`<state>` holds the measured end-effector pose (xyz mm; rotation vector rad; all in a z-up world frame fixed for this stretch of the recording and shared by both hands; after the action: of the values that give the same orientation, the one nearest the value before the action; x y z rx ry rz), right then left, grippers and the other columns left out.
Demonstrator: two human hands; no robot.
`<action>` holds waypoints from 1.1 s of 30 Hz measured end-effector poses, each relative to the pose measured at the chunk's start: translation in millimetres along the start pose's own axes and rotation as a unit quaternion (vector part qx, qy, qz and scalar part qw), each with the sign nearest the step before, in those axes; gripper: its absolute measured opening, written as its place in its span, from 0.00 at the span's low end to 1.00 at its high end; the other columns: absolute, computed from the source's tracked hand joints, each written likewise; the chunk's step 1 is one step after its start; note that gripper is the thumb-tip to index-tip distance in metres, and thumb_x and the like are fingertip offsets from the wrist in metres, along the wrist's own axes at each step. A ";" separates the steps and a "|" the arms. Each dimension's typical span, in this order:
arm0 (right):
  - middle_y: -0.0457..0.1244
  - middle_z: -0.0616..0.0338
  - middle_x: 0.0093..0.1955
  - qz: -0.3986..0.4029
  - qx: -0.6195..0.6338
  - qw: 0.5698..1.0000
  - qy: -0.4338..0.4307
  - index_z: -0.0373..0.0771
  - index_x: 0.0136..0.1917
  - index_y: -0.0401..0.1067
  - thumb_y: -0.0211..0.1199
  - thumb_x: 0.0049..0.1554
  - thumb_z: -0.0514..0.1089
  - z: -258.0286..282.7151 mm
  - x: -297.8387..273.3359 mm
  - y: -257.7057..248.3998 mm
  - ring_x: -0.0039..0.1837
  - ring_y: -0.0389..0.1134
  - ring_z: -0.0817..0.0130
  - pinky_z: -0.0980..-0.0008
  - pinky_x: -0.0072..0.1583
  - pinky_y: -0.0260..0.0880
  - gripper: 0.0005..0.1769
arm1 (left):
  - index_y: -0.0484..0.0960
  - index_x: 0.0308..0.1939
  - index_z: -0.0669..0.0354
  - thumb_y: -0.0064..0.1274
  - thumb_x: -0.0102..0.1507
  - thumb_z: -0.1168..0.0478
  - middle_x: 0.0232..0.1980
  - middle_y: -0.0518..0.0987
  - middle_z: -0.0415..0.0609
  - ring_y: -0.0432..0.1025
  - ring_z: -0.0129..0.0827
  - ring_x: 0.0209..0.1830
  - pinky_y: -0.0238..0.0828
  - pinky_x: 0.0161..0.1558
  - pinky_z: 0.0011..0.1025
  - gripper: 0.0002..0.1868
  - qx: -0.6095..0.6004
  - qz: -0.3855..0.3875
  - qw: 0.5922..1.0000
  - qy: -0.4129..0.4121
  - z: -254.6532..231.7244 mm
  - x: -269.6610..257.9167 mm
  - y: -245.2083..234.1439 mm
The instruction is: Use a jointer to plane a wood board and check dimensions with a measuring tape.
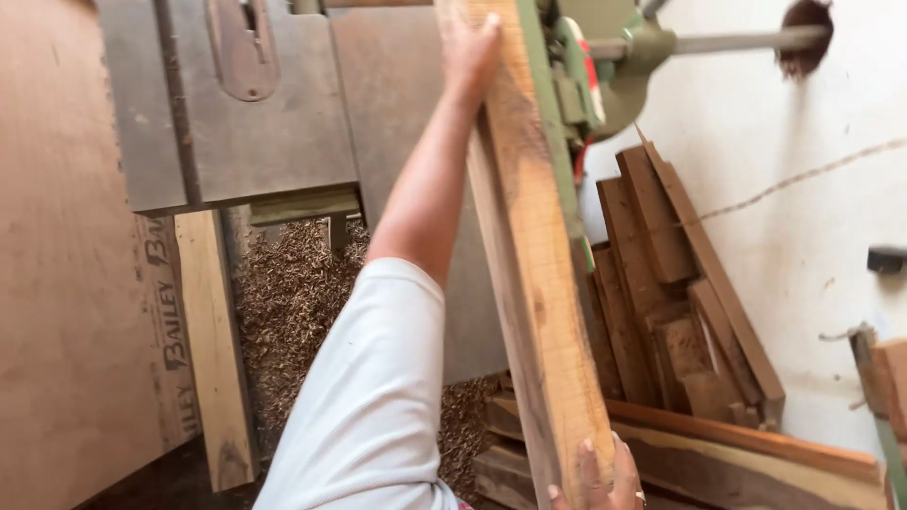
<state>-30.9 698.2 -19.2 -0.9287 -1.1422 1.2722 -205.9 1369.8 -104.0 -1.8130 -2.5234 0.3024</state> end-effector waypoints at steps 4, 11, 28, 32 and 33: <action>0.47 0.24 0.71 0.007 0.008 1.000 -0.006 0.56 0.80 0.42 0.63 0.50 0.61 3.6 27.5 -2.5 0.72 0.53 0.36 0.37 0.64 0.64 0.51 | 0.48 0.80 0.67 0.52 0.64 0.43 0.80 0.56 0.67 0.52 0.55 0.81 0.49 0.77 0.43 0.50 -0.075 0.022 0.997 0.024 20.6 -3.9 17.3; 0.40 0.27 0.79 0.107 -0.046 0.990 0.080 0.58 0.81 0.38 0.62 0.49 0.63 39.8 80.0 -18.0 0.79 0.43 0.28 0.30 0.71 0.50 0.54 | 0.34 0.80 0.65 0.43 0.67 0.47 0.85 0.34 0.58 0.30 0.46 0.86 0.30 0.79 0.42 0.48 -0.079 0.133 0.986 -0.066 -43.2 -116.3 -54.5; 0.37 0.37 0.83 0.075 -0.075 0.989 0.108 0.67 0.82 0.36 0.62 0.51 0.61 76.4 188.2 -25.5 0.83 0.37 0.32 0.31 0.73 0.51 0.53 | 0.32 0.80 0.68 0.40 0.68 0.49 0.86 0.32 0.59 0.27 0.45 0.86 0.22 0.80 0.40 0.47 -0.070 0.153 0.984 -0.053 -41.3 -114.8 -48.4; 0.36 0.38 0.84 0.078 -0.080 0.987 0.113 0.66 0.82 0.36 0.64 0.50 0.61 75.0 206.0 -21.6 0.83 0.34 0.33 0.31 0.74 0.47 0.54 | 0.33 0.80 0.68 0.41 0.68 0.49 0.86 0.33 0.59 0.27 0.45 0.86 0.22 0.80 0.41 0.47 -0.062 0.152 0.985 -0.052 -39.0 -95.7 -42.6; 0.36 0.38 0.84 0.078 -0.081 0.987 0.112 0.66 0.82 0.36 0.64 0.50 0.61 74.0 209.9 -19.9 0.83 0.33 0.34 0.31 0.75 0.46 0.55 | 0.33 0.80 0.67 0.41 0.68 0.48 0.86 0.33 0.59 0.27 0.45 0.86 0.22 0.80 0.42 0.47 -0.058 0.149 0.986 -0.051 -39.4 -90.3 -42.3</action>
<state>-110.0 898.2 41.3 -1.2705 -1.0206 1.1764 -211.2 1277.7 -49.5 -2.2808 -2.3726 0.2640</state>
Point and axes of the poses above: each hand's wrist, its own x-axis towards the middle knuckle, its own y-axis out of the palm, z = x × y, the point moved 3 cm from there along x, towards the middle knuckle
